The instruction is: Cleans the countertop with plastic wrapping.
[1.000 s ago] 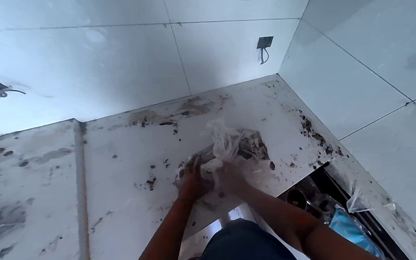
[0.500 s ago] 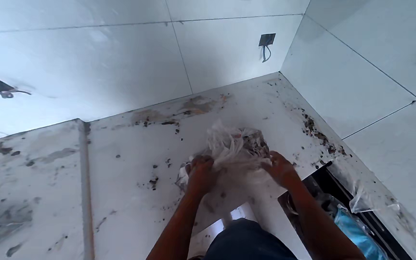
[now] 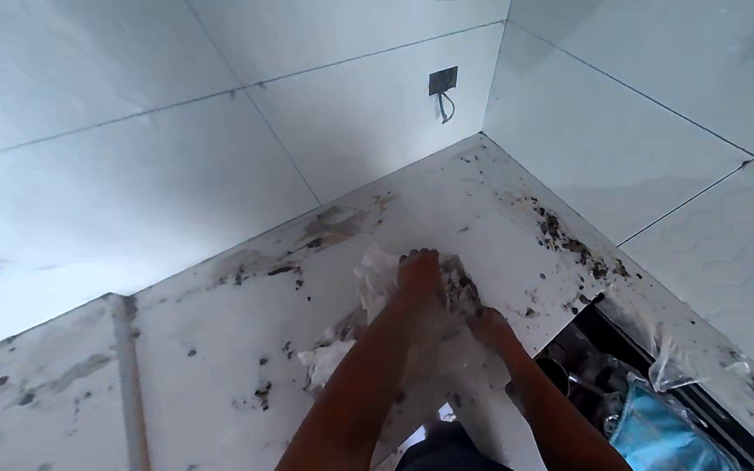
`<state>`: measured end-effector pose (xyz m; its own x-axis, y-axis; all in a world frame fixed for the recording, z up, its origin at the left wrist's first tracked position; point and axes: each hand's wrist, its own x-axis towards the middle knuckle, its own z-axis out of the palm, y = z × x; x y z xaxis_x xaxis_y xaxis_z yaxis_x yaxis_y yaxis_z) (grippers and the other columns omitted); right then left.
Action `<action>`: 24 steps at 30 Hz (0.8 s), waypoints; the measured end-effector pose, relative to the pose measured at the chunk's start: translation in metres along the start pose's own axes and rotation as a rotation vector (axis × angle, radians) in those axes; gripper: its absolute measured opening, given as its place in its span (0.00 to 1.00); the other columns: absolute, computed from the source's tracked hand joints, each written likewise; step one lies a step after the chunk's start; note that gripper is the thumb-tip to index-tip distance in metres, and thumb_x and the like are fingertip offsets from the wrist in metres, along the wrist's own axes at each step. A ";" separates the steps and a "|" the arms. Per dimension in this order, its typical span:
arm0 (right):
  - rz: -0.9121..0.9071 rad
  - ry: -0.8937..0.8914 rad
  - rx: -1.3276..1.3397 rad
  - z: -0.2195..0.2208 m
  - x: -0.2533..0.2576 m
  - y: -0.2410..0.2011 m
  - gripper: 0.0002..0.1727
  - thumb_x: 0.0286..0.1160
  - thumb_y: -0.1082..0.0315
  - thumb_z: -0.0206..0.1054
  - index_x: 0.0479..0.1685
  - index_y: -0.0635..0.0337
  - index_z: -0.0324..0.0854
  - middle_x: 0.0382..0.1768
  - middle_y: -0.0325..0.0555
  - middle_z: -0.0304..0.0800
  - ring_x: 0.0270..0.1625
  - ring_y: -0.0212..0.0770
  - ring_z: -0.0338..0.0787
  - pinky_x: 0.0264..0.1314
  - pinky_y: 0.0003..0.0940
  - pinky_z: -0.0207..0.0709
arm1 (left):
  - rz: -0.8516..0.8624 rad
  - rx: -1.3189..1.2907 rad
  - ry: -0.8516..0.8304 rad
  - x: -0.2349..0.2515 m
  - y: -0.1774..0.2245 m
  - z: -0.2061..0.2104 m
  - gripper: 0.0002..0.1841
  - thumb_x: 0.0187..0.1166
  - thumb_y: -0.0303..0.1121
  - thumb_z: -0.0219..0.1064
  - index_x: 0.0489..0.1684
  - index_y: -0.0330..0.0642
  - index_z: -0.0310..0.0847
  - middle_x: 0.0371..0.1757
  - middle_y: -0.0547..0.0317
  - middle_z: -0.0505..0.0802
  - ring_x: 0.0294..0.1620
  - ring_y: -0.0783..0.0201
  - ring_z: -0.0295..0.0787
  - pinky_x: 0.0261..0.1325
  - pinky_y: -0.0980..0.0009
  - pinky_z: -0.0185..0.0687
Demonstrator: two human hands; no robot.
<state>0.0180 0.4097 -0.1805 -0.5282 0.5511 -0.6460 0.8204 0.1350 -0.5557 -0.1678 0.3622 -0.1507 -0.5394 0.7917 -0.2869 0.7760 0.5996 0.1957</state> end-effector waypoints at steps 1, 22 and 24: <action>-0.018 -0.009 0.031 0.000 0.001 0.002 0.23 0.89 0.52 0.57 0.62 0.64 0.83 0.57 0.61 0.88 0.62 0.56 0.87 0.68 0.59 0.76 | -0.003 0.036 -0.012 0.009 0.000 0.005 0.19 0.78 0.32 0.68 0.68 0.46 0.85 0.68 0.50 0.89 0.73 0.45 0.81 0.71 0.41 0.74; -0.530 -0.288 0.122 0.026 0.014 -0.003 0.17 0.85 0.62 0.58 0.55 0.66 0.86 0.38 0.48 0.89 0.39 0.36 0.86 0.50 0.39 0.82 | 0.213 -0.285 -0.354 -0.010 -0.028 0.000 0.13 0.87 0.34 0.55 0.41 0.37 0.85 0.39 0.45 0.89 0.45 0.48 0.87 0.51 0.44 0.79; -0.595 -0.305 0.101 0.027 0.014 -0.004 0.16 0.84 0.62 0.57 0.50 0.66 0.85 0.35 0.48 0.87 0.37 0.36 0.85 0.47 0.40 0.81 | 0.259 -0.257 -0.385 -0.019 -0.033 0.000 0.13 0.86 0.33 0.55 0.42 0.35 0.85 0.41 0.42 0.89 0.49 0.44 0.87 0.53 0.41 0.78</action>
<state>0.0016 0.3949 -0.2011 -0.9339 0.1480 -0.3255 0.3542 0.2575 -0.8990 -0.1833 0.3268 -0.1520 -0.1434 0.8464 -0.5129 0.7367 0.4373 0.5158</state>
